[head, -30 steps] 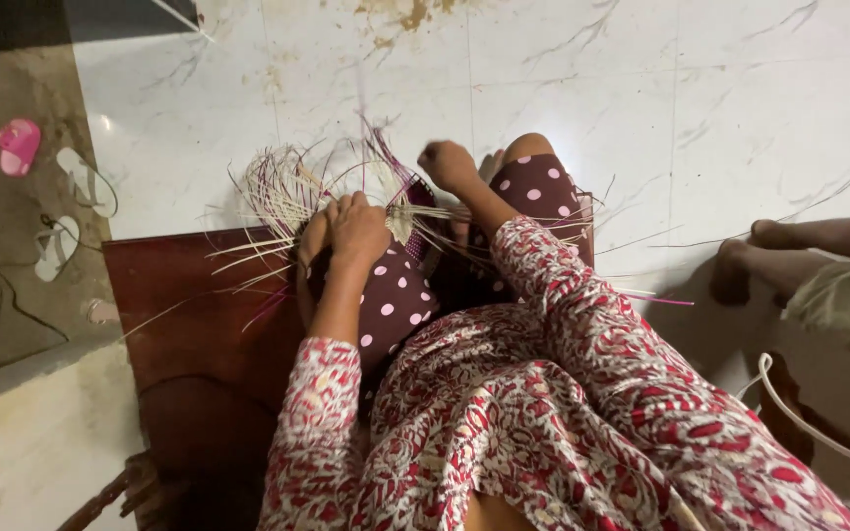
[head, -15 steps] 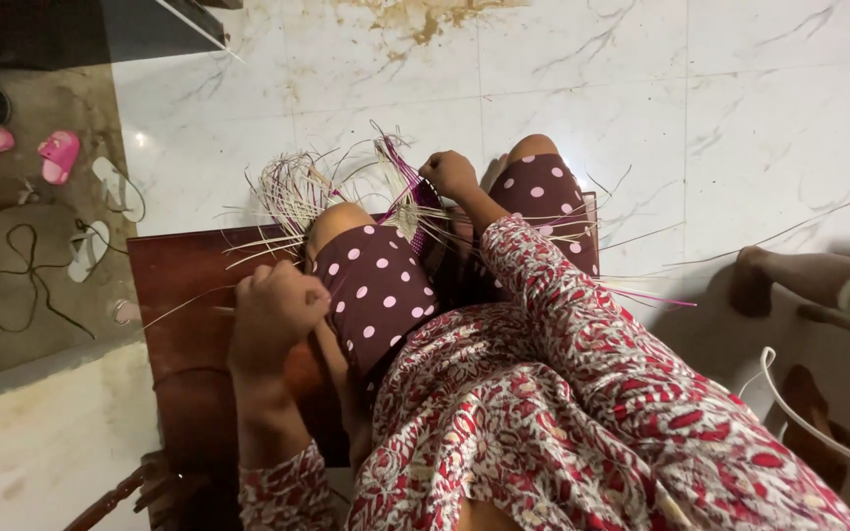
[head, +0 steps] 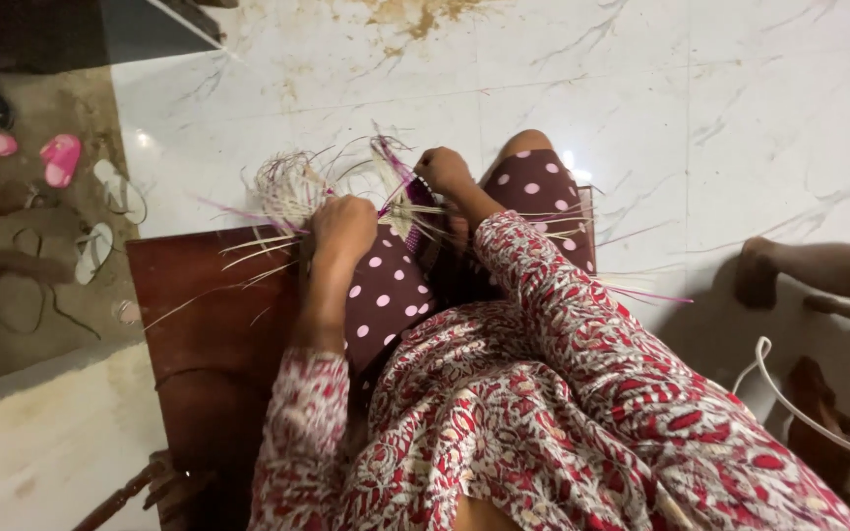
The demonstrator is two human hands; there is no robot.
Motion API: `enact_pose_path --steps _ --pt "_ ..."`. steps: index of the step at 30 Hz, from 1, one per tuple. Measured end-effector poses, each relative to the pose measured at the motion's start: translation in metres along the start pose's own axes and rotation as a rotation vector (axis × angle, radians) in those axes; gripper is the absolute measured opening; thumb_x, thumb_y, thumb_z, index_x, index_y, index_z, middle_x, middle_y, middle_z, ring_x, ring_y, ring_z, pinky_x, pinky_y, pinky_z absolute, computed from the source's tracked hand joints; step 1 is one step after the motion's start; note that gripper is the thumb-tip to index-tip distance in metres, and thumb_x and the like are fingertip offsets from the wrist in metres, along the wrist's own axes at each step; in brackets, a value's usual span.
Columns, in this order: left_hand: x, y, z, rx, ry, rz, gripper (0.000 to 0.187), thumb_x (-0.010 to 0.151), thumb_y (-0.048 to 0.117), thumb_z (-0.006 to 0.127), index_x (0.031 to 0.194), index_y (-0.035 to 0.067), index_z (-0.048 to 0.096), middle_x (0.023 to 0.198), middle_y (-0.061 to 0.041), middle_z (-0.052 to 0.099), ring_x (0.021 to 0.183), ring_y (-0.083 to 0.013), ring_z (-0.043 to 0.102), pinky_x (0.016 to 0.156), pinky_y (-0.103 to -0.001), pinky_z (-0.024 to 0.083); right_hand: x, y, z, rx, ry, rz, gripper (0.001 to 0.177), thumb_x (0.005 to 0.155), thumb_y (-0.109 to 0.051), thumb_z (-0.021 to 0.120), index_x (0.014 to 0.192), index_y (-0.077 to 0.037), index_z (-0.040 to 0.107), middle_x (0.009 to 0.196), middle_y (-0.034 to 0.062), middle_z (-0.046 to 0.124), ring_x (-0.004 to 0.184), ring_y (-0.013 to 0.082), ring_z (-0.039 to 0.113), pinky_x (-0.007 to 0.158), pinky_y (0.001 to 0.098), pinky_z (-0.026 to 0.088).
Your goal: Hand-weaving thin natural fibers into a patterned mat or basket.
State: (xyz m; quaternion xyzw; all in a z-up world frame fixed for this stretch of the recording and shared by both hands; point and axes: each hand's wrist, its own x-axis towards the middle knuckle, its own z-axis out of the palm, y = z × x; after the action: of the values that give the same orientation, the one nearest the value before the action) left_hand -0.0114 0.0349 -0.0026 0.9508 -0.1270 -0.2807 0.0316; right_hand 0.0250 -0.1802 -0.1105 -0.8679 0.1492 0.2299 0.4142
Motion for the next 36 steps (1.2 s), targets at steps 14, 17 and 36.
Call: enact_pose_path --steps 14,17,36 --pt "0.047 0.044 -0.007 0.116 -0.194 -0.243 0.035 0.1 0.012 0.043 0.133 0.013 0.053 0.127 -0.014 0.071 0.129 -0.0317 0.055 0.108 -0.048 0.023 -0.028 -0.013 -0.016 0.019 -0.056 -0.007 0.025 0.095 -0.032 0.064 0.112 -0.019 0.075 0.105 0.0188 0.075 0.112 0.0439 0.069 0.092 0.0544 0.056" --pt "0.053 0.039 -0.003 0.089 -0.189 -0.248 0.033 0.1 0.013 0.046 0.132 0.012 0.054 0.125 -0.013 0.072 0.127 -0.0315 0.056 0.107 -0.048 0.024 -0.025 -0.011 -0.014 -0.003 -0.061 -0.003 0.024 0.094 -0.034 0.064 0.112 -0.021 0.075 0.105 0.0176 0.075 0.112 0.0423 0.069 0.092 0.0535 0.056" --pt "0.036 0.058 -0.028 -0.158 -0.191 -0.3 0.023 0.096 0.005 0.056 0.112 -0.003 0.071 0.111 -0.024 0.074 0.114 -0.0407 0.069 0.096 -0.049 0.054 -0.009 -0.003 -0.007 0.035 -0.057 -0.027 0.025 0.097 -0.036 0.061 0.109 -0.02 0.076 0.101 0.0209 0.075 0.109 0.044 0.07 0.094 0.0522 0.055"
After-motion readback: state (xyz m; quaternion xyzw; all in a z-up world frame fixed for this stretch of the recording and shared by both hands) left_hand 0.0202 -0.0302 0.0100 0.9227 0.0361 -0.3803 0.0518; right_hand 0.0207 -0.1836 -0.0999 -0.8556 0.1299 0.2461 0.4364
